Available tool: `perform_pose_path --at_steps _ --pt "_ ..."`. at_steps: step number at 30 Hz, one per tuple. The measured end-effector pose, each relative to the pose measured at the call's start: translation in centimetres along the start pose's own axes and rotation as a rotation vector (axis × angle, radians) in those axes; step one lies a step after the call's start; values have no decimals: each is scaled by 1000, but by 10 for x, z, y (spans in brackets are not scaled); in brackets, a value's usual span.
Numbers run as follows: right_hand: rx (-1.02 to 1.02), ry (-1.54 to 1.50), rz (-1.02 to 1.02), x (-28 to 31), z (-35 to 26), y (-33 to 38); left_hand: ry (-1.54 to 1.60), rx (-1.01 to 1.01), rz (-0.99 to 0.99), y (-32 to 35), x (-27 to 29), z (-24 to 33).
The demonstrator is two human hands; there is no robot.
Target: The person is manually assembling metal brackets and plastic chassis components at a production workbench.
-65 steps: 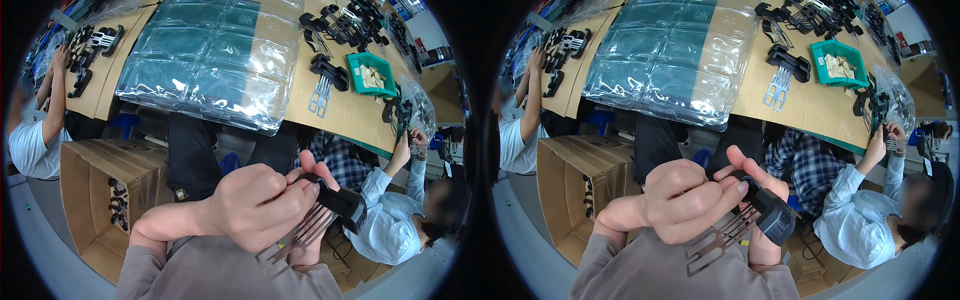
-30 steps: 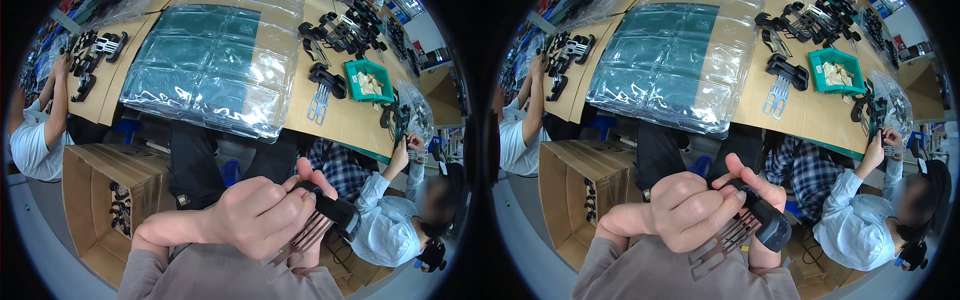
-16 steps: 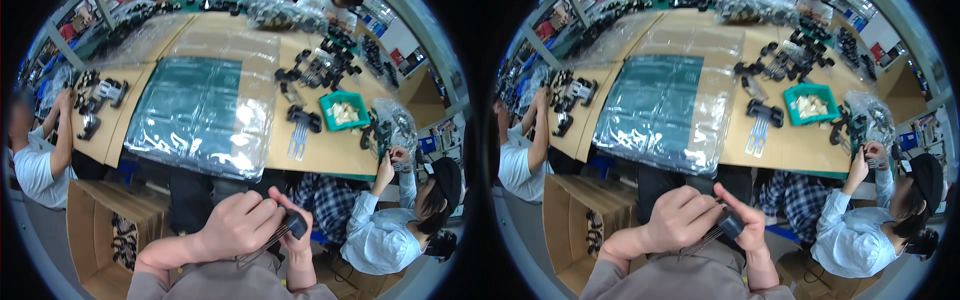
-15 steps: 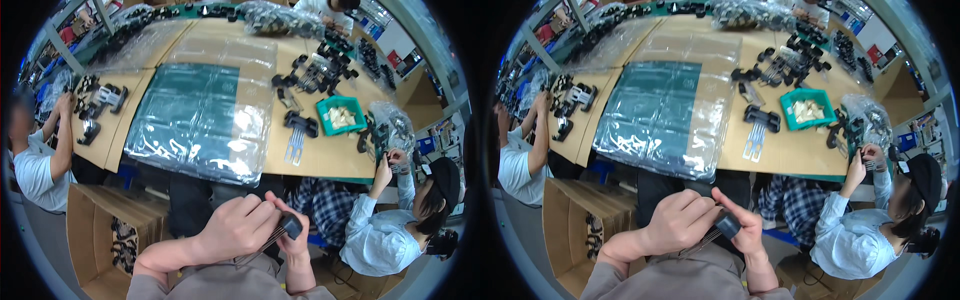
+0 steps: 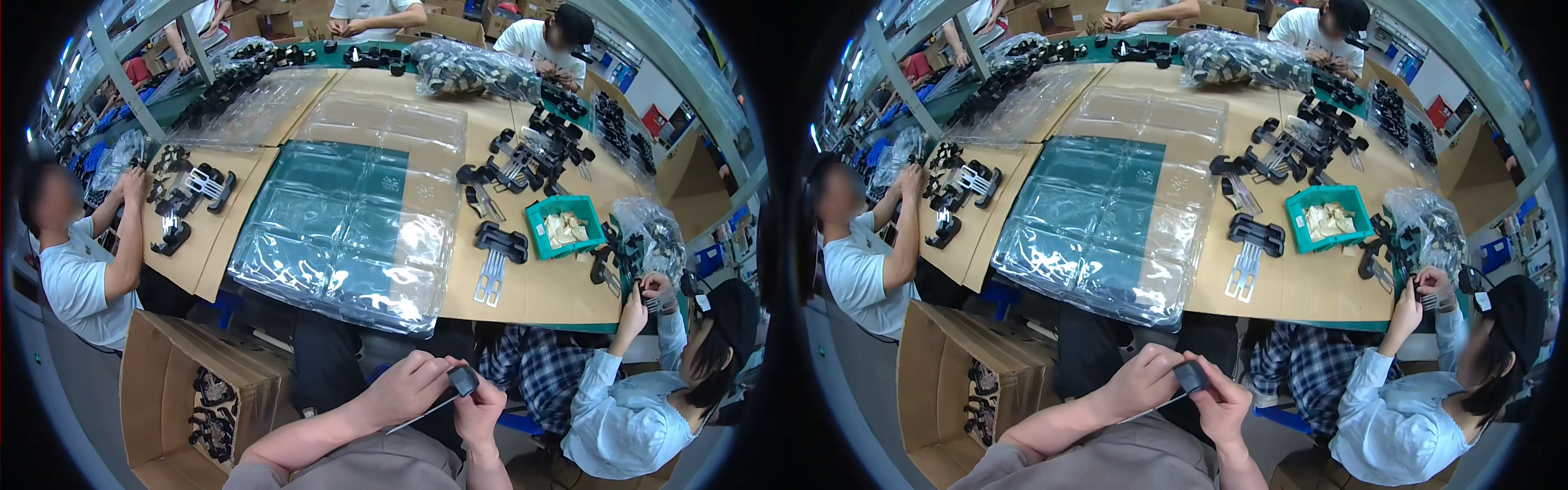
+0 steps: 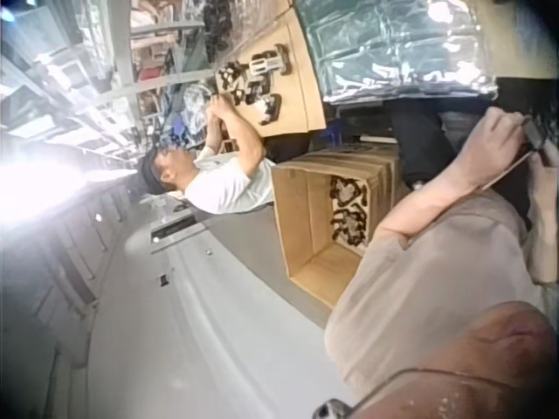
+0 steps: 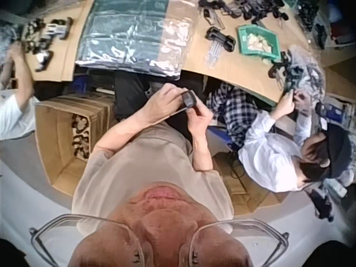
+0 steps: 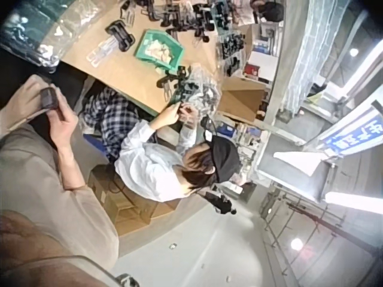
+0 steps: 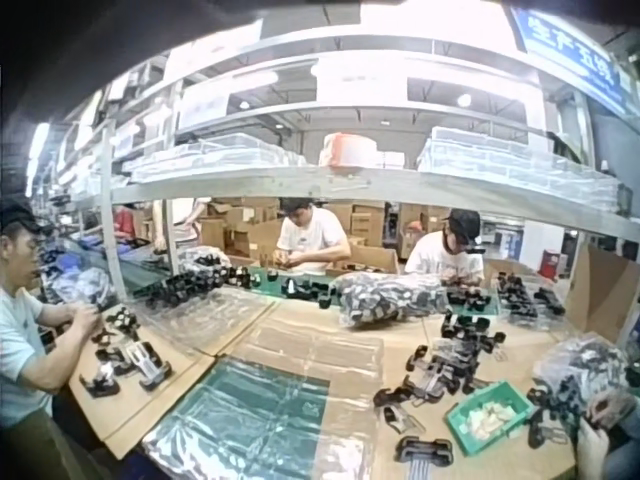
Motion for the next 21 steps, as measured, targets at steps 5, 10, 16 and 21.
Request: perform_pose_path --at_steps 5,10,16,21 --pt "-124 -3 210 11 17 -6 32 102 -1 -18 2 -4" --pt "-124 -497 236 -5 13 -14 -125 41 -76 -22 -4 6" --pt "-75 -526 189 7 23 1 -99 78 -70 -24 3 16" --pt "-196 -683 126 -10 11 -8 -12 210 -9 -20 9 14"
Point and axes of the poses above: each hand's wrist, its own y-axis away from the middle knuckle, its own x-axis out of the back of the hand, z = x × y, the point moved 4 cm from there along -y, towards the middle knuckle, and after that the axes turned 13 degrees about -y, right-handed, at the moved point
